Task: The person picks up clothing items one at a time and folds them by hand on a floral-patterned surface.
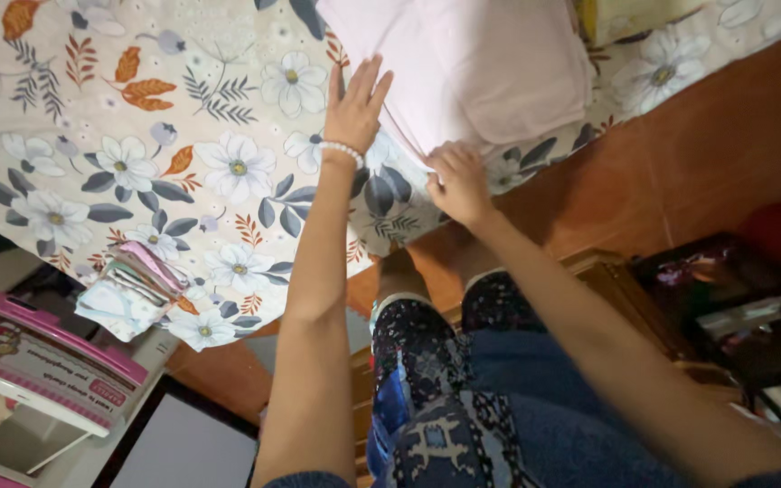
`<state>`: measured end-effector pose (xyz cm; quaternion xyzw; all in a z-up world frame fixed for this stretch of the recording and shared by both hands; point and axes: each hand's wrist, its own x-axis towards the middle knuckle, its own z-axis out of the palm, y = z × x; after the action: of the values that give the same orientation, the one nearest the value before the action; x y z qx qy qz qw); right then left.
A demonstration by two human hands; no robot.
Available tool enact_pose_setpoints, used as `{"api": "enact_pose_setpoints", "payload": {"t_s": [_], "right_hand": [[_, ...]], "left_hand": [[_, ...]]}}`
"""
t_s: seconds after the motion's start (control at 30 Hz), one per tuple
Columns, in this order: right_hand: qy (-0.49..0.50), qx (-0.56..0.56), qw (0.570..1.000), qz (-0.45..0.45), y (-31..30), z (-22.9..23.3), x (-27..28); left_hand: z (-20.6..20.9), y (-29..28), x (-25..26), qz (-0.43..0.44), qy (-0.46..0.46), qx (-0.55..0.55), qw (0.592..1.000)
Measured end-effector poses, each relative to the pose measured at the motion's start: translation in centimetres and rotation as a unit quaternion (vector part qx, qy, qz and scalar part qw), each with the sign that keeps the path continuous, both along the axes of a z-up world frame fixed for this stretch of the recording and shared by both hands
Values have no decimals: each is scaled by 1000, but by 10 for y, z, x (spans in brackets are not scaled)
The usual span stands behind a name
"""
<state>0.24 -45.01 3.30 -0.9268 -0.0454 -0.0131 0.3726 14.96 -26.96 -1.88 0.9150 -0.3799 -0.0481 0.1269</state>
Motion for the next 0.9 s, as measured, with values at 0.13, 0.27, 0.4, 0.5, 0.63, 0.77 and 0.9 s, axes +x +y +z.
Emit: {"api": "enact_pose_setpoints", "payload": {"t_s": [0.13, 0.27, 0.4, 0.5, 0.63, 0.77, 0.9], "right_hand": [[150, 41, 986, -67, -17, 18, 6], [95, 82, 980, -151, -39, 64, 29], [-14, 82, 991, -105, -52, 125, 33], [-14, 73, 994, -74, -62, 175, 18], [-47, 104, 993, -10, -49, 240, -13], [76, 141, 987, 21, -2, 298, -36], [174, 133, 972, 79, 57, 325, -58]], "left_hand": [[13, 0, 11, -2, 24, -37, 999], [45, -8, 24, 40, -2, -73, 997], [89, -10, 23, 18, 8, -128, 992], [138, 8, 1, 17, -13, -195, 981], [201, 61, -55, 27, -97, -291, 951], [245, 138, -116, 80, -43, -237, 967], [270, 213, -186, 145, 53, -217, 964]]}}
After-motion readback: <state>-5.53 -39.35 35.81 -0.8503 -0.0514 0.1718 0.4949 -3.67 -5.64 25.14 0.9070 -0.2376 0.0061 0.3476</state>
